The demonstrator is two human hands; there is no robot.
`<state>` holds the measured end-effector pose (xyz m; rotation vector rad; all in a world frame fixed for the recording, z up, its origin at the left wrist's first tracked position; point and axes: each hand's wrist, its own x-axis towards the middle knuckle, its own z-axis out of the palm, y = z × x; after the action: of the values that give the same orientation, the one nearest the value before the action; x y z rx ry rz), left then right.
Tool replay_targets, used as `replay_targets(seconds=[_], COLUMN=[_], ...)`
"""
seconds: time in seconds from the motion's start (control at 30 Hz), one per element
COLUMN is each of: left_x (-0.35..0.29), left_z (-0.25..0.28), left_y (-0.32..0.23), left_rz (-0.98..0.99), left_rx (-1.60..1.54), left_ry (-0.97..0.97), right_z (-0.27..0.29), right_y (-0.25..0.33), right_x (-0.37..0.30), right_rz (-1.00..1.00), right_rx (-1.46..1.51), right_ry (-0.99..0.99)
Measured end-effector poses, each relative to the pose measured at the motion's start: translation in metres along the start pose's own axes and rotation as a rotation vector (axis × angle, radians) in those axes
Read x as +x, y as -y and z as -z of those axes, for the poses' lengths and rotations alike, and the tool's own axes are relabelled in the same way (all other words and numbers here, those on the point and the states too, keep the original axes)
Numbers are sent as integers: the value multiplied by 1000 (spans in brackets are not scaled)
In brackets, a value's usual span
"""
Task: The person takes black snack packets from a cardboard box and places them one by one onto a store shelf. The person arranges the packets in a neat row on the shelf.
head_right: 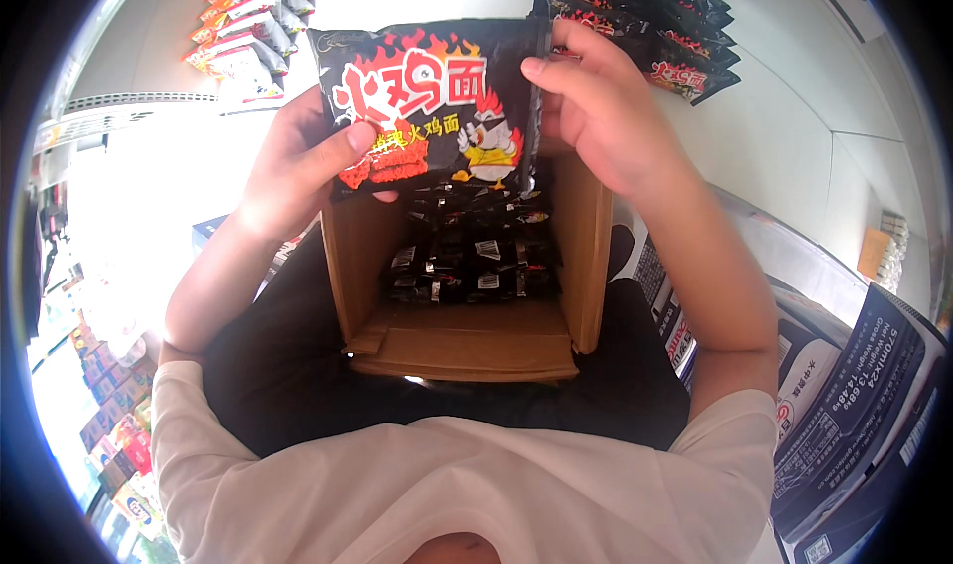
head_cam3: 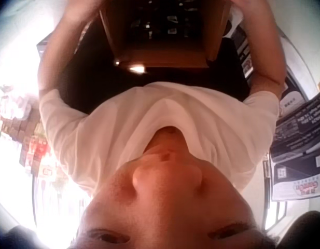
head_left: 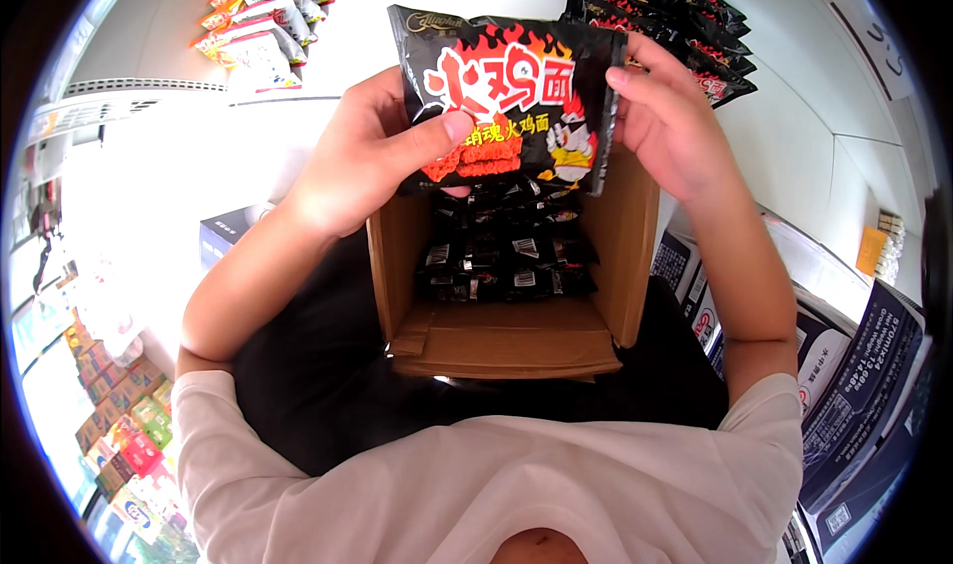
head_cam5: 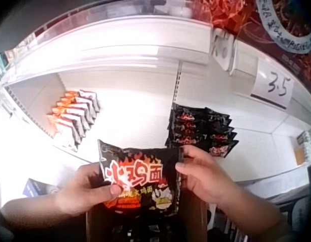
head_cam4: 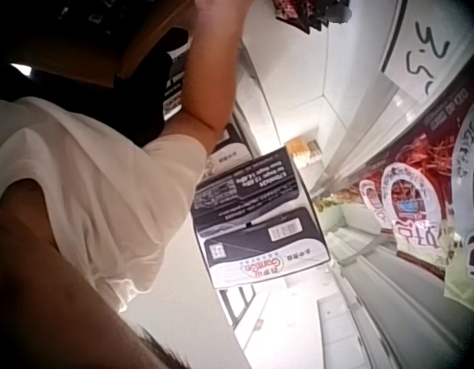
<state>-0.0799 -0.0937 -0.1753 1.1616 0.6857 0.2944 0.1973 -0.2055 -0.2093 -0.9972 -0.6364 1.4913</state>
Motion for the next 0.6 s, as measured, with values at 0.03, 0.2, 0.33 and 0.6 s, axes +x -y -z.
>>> replay_targets(seconds=[0.03,0.2,0.33,0.6], left_x=[0,-13,-17,-18], left_z=[0,-11,-15,-14], left_y=[-2,-10,-16,-18], left_rz=[-36,-103,-112,-133], left_rx=[116,331,508,444], left_ry=[19,137,211,32], right_z=[2,-6,-25,-25], right_y=[5,18,5,-5], right_x=[0,-6,-16,-16], right_rz=[-11,163,188,-92], right_rx=[-84,-548,-734,-663], right_ry=[-40,70,360,318])
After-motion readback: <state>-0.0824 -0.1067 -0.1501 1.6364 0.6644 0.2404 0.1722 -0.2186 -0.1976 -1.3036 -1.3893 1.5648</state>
